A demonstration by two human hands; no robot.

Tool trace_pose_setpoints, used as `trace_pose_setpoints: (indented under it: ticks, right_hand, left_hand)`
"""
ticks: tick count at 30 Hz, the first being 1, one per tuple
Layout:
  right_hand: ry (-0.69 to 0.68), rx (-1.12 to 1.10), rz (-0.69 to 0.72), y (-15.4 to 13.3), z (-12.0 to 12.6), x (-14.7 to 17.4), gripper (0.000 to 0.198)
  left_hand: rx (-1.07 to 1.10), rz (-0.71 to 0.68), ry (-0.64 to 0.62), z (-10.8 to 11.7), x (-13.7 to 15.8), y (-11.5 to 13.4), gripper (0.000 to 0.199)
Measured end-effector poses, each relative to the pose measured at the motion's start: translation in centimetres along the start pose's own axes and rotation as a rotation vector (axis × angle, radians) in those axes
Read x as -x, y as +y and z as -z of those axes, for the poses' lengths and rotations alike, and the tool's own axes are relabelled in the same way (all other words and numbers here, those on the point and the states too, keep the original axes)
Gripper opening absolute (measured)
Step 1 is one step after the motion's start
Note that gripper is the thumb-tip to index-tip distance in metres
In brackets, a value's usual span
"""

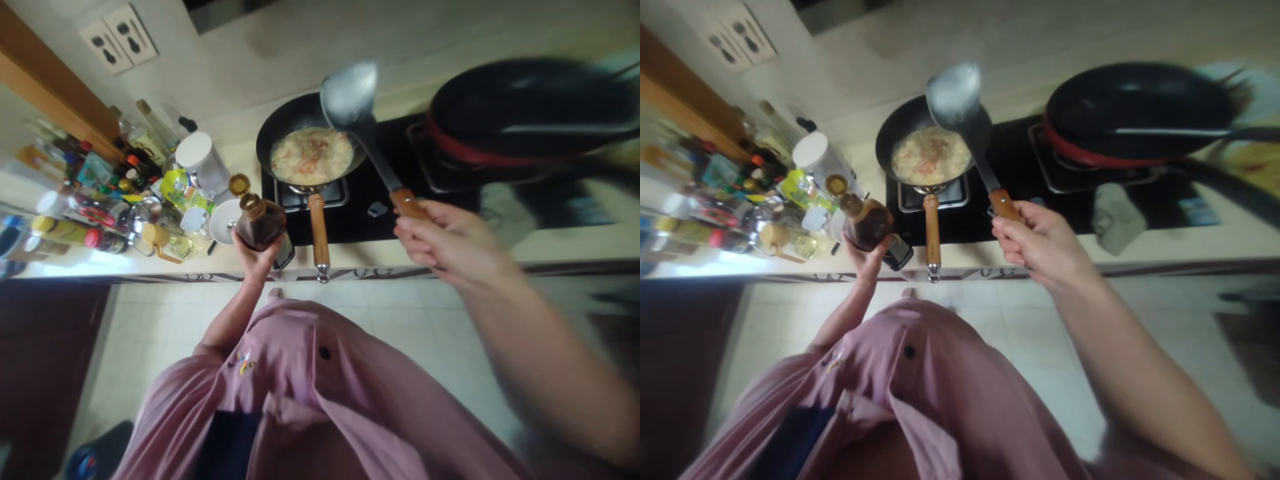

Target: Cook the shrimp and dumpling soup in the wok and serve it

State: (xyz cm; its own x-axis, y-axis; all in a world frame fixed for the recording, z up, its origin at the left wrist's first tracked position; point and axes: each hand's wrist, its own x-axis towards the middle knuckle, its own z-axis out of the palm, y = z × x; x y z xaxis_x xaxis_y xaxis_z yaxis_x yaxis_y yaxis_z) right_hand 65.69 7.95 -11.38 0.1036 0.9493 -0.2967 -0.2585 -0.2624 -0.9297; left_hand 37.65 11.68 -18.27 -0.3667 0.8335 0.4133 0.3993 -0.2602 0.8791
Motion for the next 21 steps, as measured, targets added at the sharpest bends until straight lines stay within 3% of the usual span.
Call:
trace_pose_setpoints:
  ticks: [4,8,12,15,21]
  right_hand:
    - [-0.016,0.011,0.016,0.4,1.1,0.5,0.03]
    - [-0.002,0.017,0.016,0.2,1.9,0.7,0.036]
    - [-0.002,0.008,0.019,0.4,2.5,0.8,0.041]
    - [-0.022,0.013,0.006,0.7,2.7,0.7,0.039]
    - [-0.032,0.022,-0.029,1.2,2.7,0.4,0.04]
  left_hand:
    - [-0.043,0.054,0.083,-3.4,0.0,-1.3,0.078]
    - [-0.089,0.009,0.176,-6.3,-0.2,-2.5,0.079]
    - [-0.116,0.012,0.201,-7.5,0.4,-2.7,0.088]
    - [-0.067,-0.007,0.06,-6.4,0.9,-2.7,0.102]
    - [0.042,-0.104,-0.407,-2.0,-1.4,-4.7,0.126]
